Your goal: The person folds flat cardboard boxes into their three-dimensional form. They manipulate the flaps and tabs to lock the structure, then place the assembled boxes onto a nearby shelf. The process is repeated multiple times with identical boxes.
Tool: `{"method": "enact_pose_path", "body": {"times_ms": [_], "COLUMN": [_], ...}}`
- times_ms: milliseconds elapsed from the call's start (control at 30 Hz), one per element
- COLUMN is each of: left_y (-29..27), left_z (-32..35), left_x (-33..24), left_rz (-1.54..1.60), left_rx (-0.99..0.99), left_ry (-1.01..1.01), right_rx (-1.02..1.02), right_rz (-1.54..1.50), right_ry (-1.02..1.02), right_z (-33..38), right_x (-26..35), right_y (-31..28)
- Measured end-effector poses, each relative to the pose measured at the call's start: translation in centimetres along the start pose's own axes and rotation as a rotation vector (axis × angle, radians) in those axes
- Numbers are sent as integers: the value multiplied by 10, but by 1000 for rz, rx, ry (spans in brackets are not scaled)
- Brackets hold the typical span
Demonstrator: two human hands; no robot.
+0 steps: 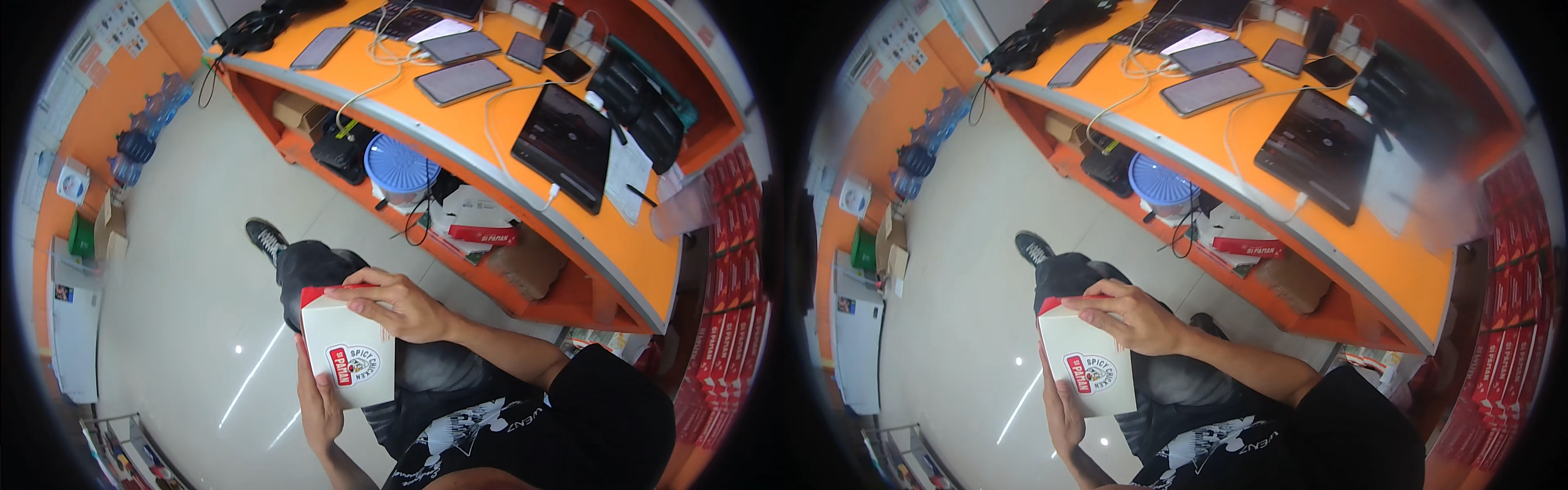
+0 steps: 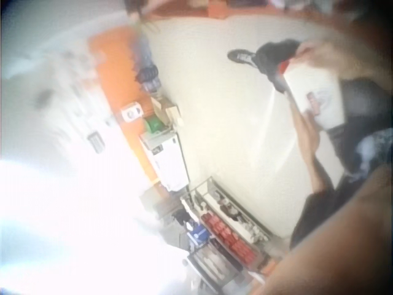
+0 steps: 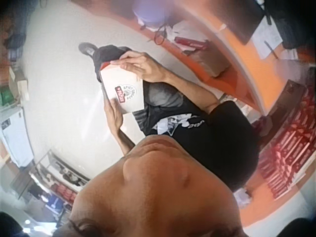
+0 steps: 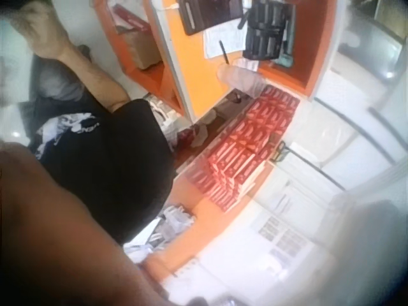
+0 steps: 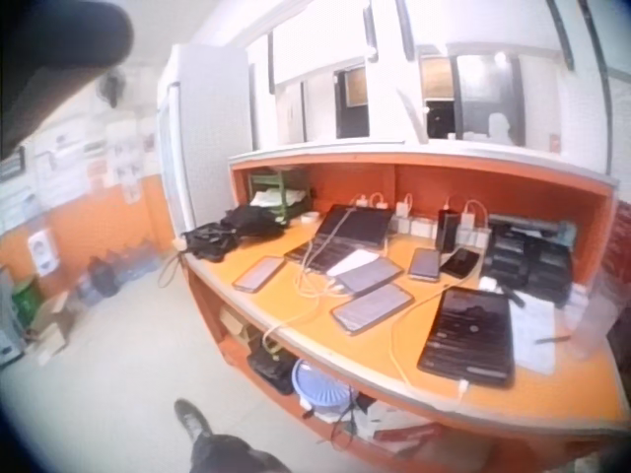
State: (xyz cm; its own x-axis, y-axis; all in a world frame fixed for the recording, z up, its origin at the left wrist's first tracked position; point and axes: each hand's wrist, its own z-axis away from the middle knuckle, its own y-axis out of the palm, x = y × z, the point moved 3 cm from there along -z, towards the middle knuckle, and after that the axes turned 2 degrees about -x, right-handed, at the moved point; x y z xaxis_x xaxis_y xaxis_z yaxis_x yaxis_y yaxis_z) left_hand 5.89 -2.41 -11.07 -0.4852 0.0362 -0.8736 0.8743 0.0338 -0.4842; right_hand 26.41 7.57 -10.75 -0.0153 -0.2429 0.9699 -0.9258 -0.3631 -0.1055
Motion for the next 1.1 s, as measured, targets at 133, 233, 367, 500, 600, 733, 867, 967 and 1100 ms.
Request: {"method": "enact_pose_path", "body": {"times_ms": [133,233,367,500,600,733,867,967,1100], "left_y": [-9,-8,24,62,82,106,126,127,99], "left_z": [5,-3,-18,-19,-21,-29,-42,-74,-194], "left_x": [-1,1,-6,-32,-49,-59,-75,-103,-116], "left_rz": [-109,218,492,338,194,46,-58,10,-94], "left_rx": [34,-278,-704,-453,-305,-149,-25,83,184], "left_ry": [-38,-241,-168,22,209,435,654,809,848], "right_rx": [-17,-83,163,-171,-407,-392,-693,-893,-1274], "right_rz": [-151,-66,-6,-73,87,-6,-144,87,445], "right_ry": [57,-55,-169,-58,-156,-173,-300,-425,-625], "right_z": [10,21,46,66,73,79,99,140,258], "right_x": [0,7,26,25,26,41,74,117,206], "right_y": [-8,-15,19,14,6,11,-38,-96,-169]}}
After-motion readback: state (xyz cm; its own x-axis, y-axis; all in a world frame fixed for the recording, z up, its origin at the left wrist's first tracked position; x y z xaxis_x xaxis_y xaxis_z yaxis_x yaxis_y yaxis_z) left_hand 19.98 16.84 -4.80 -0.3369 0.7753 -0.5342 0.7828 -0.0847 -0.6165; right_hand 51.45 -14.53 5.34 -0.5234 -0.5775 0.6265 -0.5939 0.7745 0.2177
